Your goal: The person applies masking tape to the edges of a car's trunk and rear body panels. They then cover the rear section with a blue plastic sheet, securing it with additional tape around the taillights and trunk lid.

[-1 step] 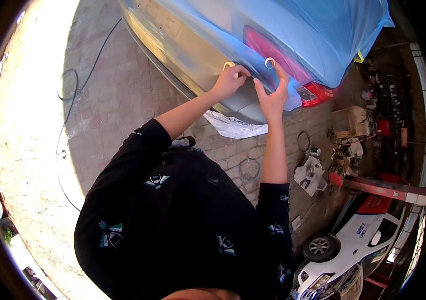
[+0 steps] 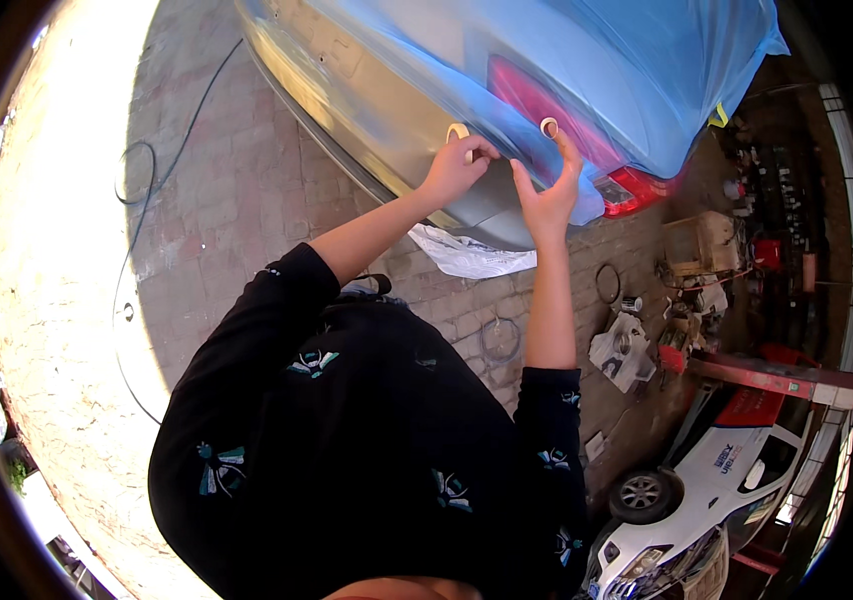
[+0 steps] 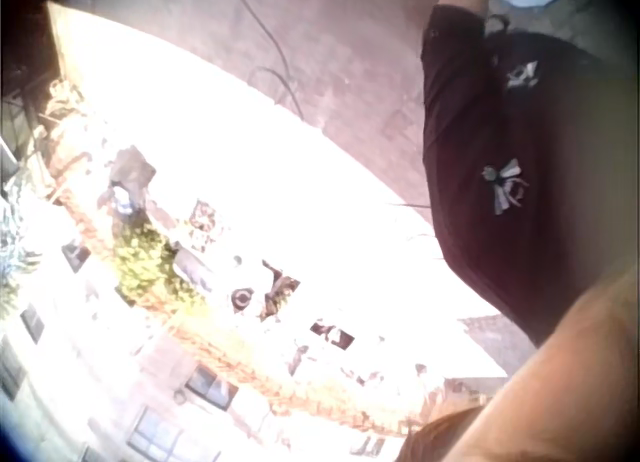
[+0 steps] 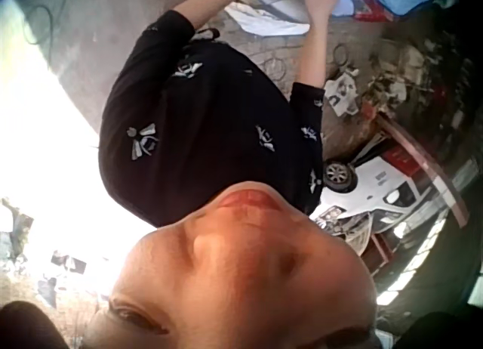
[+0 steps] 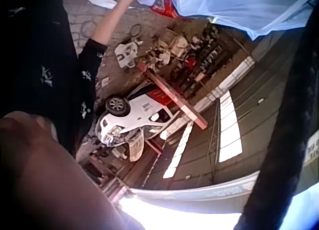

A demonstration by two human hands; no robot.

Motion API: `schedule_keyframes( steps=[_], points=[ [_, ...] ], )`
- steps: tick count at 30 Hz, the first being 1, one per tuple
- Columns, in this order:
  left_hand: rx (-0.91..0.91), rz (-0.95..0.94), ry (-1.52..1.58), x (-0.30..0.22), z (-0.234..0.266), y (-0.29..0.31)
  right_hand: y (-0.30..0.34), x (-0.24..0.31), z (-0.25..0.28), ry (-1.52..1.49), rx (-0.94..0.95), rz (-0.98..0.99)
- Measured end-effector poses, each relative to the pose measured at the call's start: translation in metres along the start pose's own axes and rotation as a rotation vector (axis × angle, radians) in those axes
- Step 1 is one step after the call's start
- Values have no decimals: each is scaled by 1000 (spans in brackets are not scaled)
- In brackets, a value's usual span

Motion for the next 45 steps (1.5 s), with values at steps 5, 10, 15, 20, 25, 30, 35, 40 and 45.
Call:
schedule_keyframes(
  steps=[5, 10, 15, 20, 25, 30, 35, 40, 45],
  points=[
    [-190, -210, -456, -68, 46, 2, -3, -4, -13, 317, -120, 136],
    [93, -866, -791, -97, 29, -29, 5, -28, 7, 377, -224, 54],
    [156, -890, -745, -94, 29, -46, 4, -47, 18, 210, -241, -80],
    [169, -829, -735, -95, 27, -52, -6, -40, 17, 207, -262, -75],
    [114, -807, -689, -100, 17, -62, 4, -63, 62, 104, -481, -149],
    [78, -780, -674, -106, 14, -73, 21, -88, 116, -166, -846, -292],
    [97, -717, -643, -116, 13, -80, 30, -25, 88, 133, -657, 15],
    [93, -690, -636, -115, 10, -82, 45, 3, 16, 107, -191, 213],
    [60, -696, -650, -116, 14, -85, 16, 7, 2, 93, -36, 117]
  ],
)
Point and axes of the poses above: each hand's wrist, its own y-axis away from the middle knuckle, its own z-axis out of the back of the hand, x = y × z, the point moved 8 cm from there along -y, towards the middle knuckle, and after that the axes turned 14 degrees about -z, right-handed, at the moved point
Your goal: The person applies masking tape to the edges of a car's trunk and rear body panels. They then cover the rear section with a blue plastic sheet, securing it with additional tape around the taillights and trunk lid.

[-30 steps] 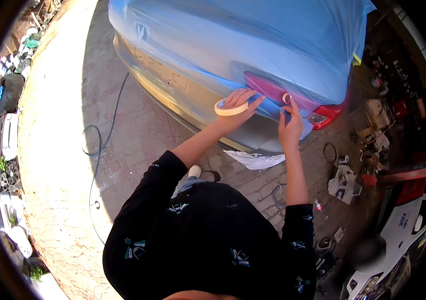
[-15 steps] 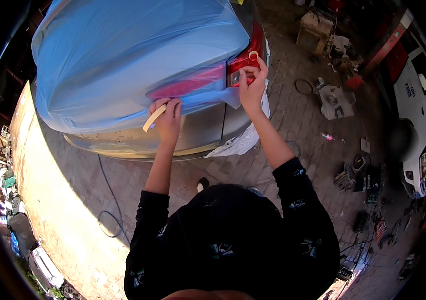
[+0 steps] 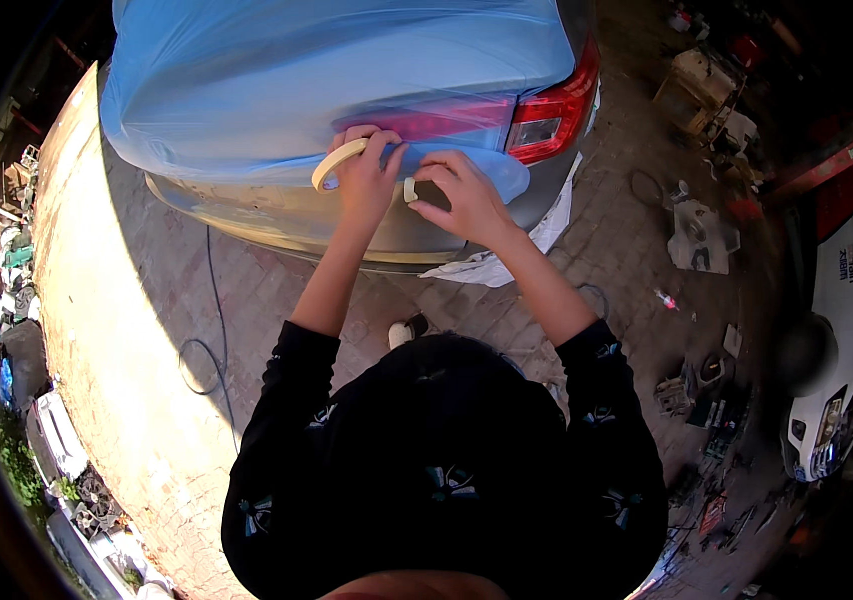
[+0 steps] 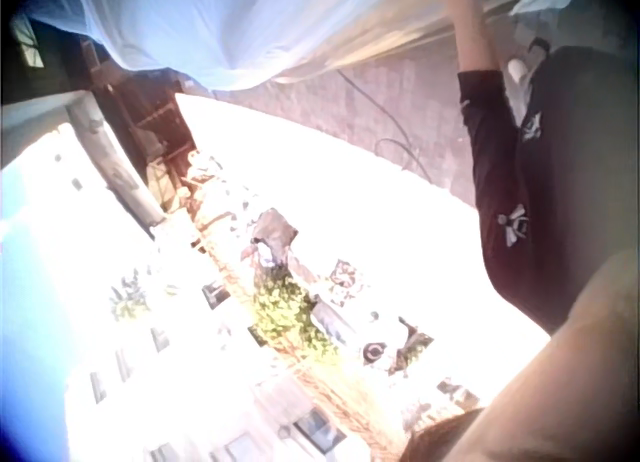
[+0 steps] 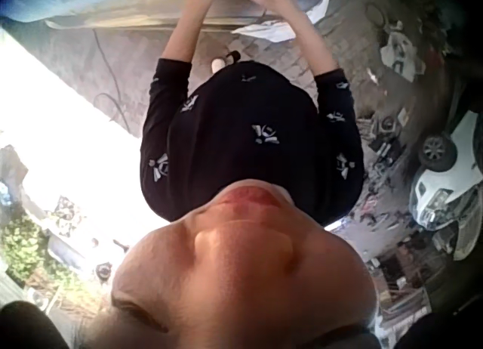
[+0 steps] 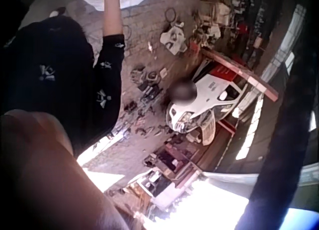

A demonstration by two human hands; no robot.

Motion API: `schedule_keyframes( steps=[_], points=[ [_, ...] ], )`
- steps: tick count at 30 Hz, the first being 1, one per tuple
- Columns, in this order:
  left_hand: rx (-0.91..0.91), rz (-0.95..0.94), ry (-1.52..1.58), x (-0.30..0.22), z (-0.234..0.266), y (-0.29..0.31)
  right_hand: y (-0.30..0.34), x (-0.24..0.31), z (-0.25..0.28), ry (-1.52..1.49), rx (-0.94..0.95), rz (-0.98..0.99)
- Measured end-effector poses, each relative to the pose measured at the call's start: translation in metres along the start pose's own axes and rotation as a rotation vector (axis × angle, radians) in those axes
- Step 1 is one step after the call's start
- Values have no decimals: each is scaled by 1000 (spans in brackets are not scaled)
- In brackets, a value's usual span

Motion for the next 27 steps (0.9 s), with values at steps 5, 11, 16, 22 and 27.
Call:
schedule_keyframes(
  steps=[5, 11, 16, 22, 27],
  points=[
    [-24, 20, -5, 0, 0, -4, -23, -13, 11, 190, -105, -100],
    [-23, 19, 4, 1, -1, -4, -35, -12, 10, 295, -132, -128],
    [-27, 48, 33, -1, -1, -3, -40, -14, 9, 310, -147, -137],
    [25, 52, -54, -7, -5, -4, -41, -15, 9, 316, -135, -145],
    [76, 80, -76, -10, -7, -6, -42, -10, 12, 267, -97, -155]
  ],
)
Point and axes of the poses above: each hand's wrist, its own y-axis away from the middle knuckle, its own z-axis out of the back of the hand, x = y × z, the point moved 8 cm from there along -y, towards the middle knuckle, and after that the axes turned 14 degrees about -z, right-handed, at the moved point
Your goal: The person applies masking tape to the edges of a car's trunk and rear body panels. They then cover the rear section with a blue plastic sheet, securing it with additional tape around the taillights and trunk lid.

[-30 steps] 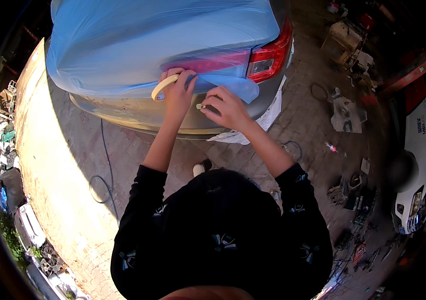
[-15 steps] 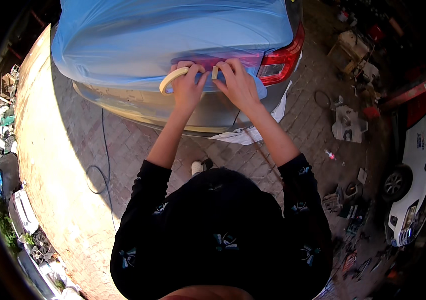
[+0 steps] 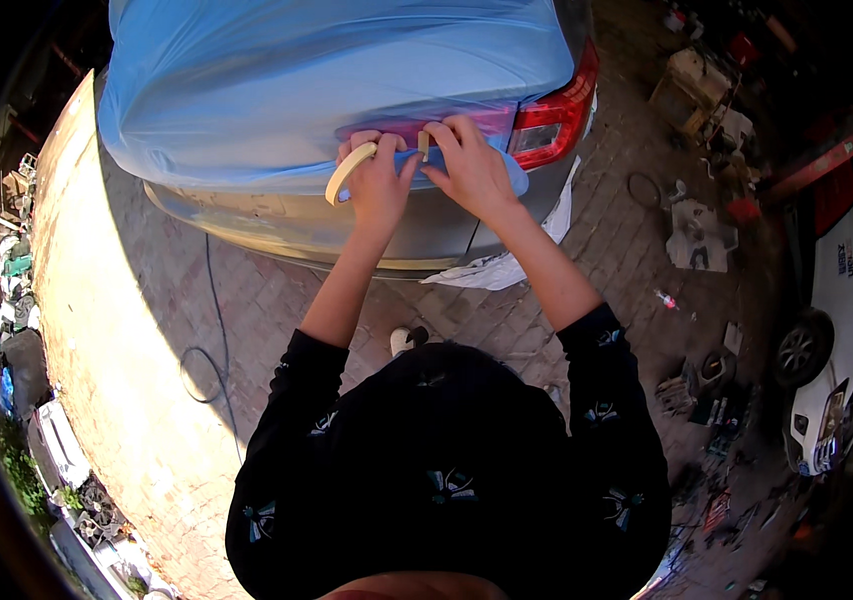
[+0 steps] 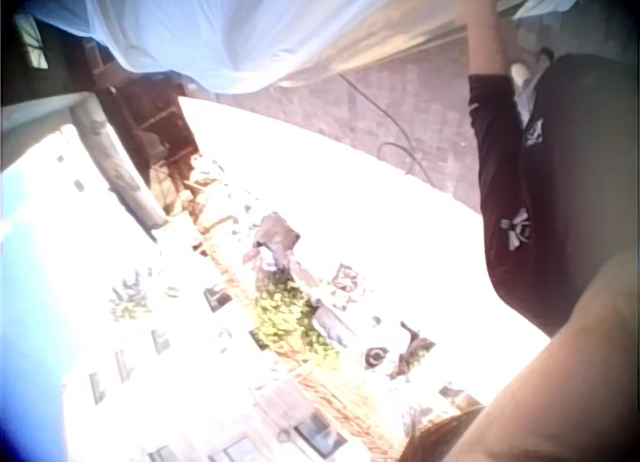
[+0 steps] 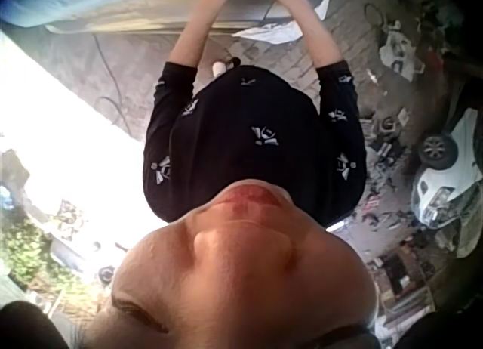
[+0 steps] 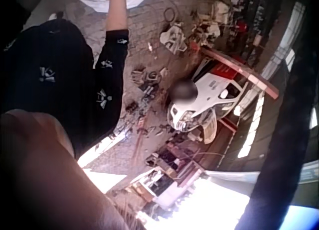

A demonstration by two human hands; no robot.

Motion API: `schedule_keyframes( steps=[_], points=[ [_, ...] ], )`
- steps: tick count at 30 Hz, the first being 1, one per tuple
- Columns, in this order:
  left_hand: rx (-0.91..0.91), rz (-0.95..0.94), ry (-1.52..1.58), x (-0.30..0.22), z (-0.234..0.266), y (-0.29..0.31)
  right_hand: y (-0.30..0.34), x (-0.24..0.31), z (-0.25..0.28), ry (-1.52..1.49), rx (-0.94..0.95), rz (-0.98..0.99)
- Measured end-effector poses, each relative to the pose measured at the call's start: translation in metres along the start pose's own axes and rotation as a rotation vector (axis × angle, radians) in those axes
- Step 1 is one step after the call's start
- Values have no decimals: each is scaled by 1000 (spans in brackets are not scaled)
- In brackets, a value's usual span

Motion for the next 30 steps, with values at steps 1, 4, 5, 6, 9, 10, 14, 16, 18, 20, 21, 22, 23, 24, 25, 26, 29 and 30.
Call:
schedule_keyframes(
  steps=[1, 4, 5, 6, 9, 10, 14, 16, 18, 20, 21, 22, 23, 24, 25, 26, 29, 30],
  points=[
    [8, 8, -3, 0, 0, -1, 0, 3, 3, -12, -4, 5],
    [14, 15, -2, 2, -2, 0, 0, 6, 7, -26, -12, 7],
    [29, 20, 0, 3, -4, 0, -1, 3, 5, -16, -10, -2],
    [45, 26, 2, 3, -4, 1, -1, 1, 3, -7, -9, -10],
    [72, 33, -1, 0, -3, 1, -4, -2, -1, 7, -47, -4],
    [75, 33, -3, -1, -3, 1, -5, -2, -2, 13, -61, -10],
    [84, 46, -6, -3, -3, 1, -8, -7, -6, 75, -107, -46],
    [76, 40, -21, -3, -3, 1, -13, -12, -2, 88, -130, -121],
    [85, 63, -25, -2, -2, 3, -19, -19, 8, 62, -158, -246],
    [90, 59, -28, -1, -1, 1, -28, -23, 11, 62, -111, -333],
    [93, 56, -31, -3, -1, 3, -30, -25, 12, 62, -88, -377],
    [93, 40, -26, -5, -2, 1, -31, -25, 16, 61, -98, -396],
    [89, 45, -12, -7, -2, -3, -32, -27, 17, 58, -119, -409],
    [86, 35, -9, -8, -4, -4, -34, -30, 19, 56, -141, -423],
    [90, 27, -23, -5, -3, -2, -36, -33, 14, 45, -149, -437],
    [98, 20, -26, -5, -3, -1, -35, -29, 15, -10, -156, -422],
    [96, 29, -42, -7, 2, -2, -26, -19, 22, -145, -200, -362],
    [98, 16, -57, -6, 1, -2, -21, -17, 24, -175, -228, -331]
  ],
)
Point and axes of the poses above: each hand's wrist, its own y-axis away from the middle knuckle, its own z-axis out of the back of the hand, x = y × z, the point moved 8 cm from there along -y, towards the middle knuckle, and after that the axes turned 14 degrees about -z, right-handed, at the moved point
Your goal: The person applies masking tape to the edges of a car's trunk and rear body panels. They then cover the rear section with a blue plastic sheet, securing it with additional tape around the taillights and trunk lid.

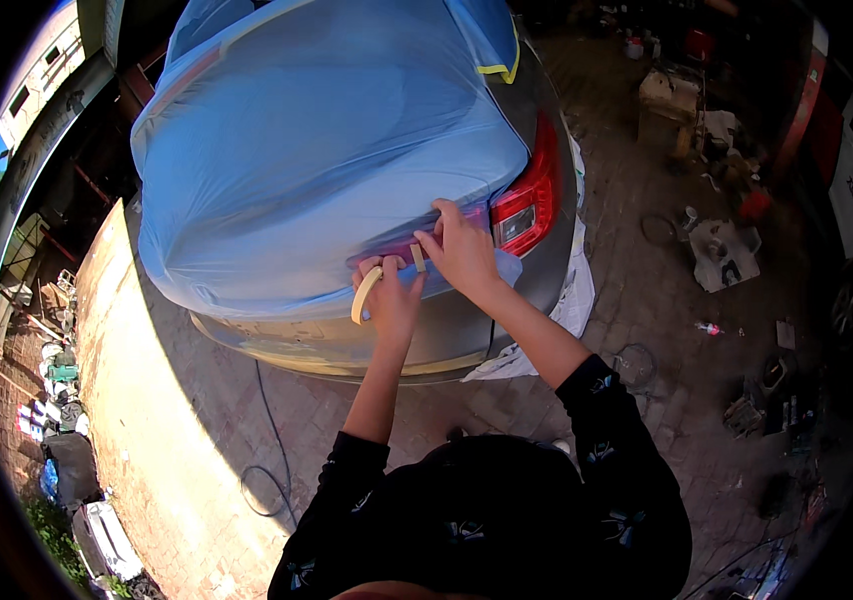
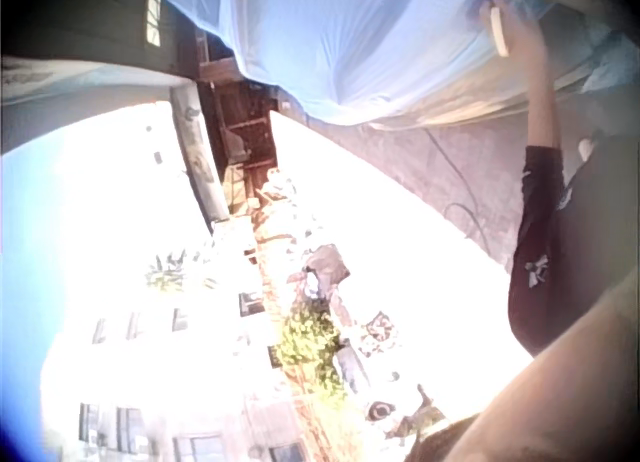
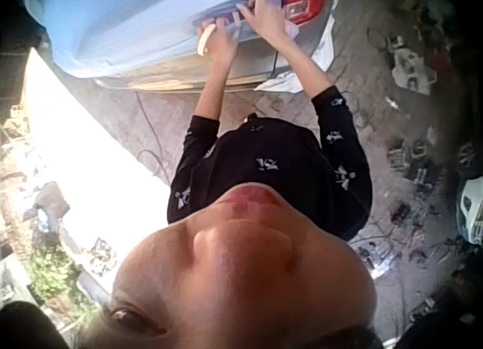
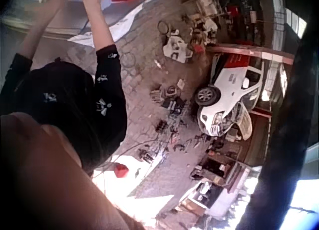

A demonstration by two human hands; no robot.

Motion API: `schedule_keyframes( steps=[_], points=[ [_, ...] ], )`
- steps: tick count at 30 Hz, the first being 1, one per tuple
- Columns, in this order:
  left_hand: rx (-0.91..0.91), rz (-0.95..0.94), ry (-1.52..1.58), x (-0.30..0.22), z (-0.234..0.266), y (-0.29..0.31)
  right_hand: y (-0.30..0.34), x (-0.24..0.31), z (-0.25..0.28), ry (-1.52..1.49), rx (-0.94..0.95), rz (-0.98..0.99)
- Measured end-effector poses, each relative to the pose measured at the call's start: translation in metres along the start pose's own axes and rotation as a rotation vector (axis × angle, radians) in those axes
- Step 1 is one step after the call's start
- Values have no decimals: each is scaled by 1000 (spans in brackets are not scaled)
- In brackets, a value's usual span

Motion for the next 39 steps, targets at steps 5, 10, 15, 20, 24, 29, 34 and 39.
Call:
schedule_keyframes(
  steps=[5, 10, 15, 20, 24, 29, 34, 39],
  points=[
    [2, -39, -36, 1, -6, 4, 49, 11, 13, 0, 5, 360],
    [-67, -51, 43, -20, 8, 0, 79, -10, 13, -11, 191, 421],
    [7, 41, 411, -46, 6, 32, 98, -44, 60, -205, 181, 71],
    [727, 274, 1104, -124, -46, 105, 135, -100, 76, -457, 296, -221],
    [1128, 206, 1183, -169, -63, 167, 185, -148, 72, -529, 456, -339],
    [1201, 251, 1245, -205, -76, 206, 234, -197, 77, -673, 544, -540],
    [1473, 255, 1123, -242, -93, 223, 250, -229, 110, -569, 536, -508],
    [1434, 87, 1239, -271, -114, 256, 263, -250, 137, -640, 594, -552]
  ],
)
Point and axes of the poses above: each hand's wrist, its own y-axis away from the middle knuckle, its own z-axis out of the back of the hand, x = y × z, the point moved 8 cm from there along -y, towards the middle knuckle, and after that the axes turned 14 degrees about -z, right-handed, at the moved point
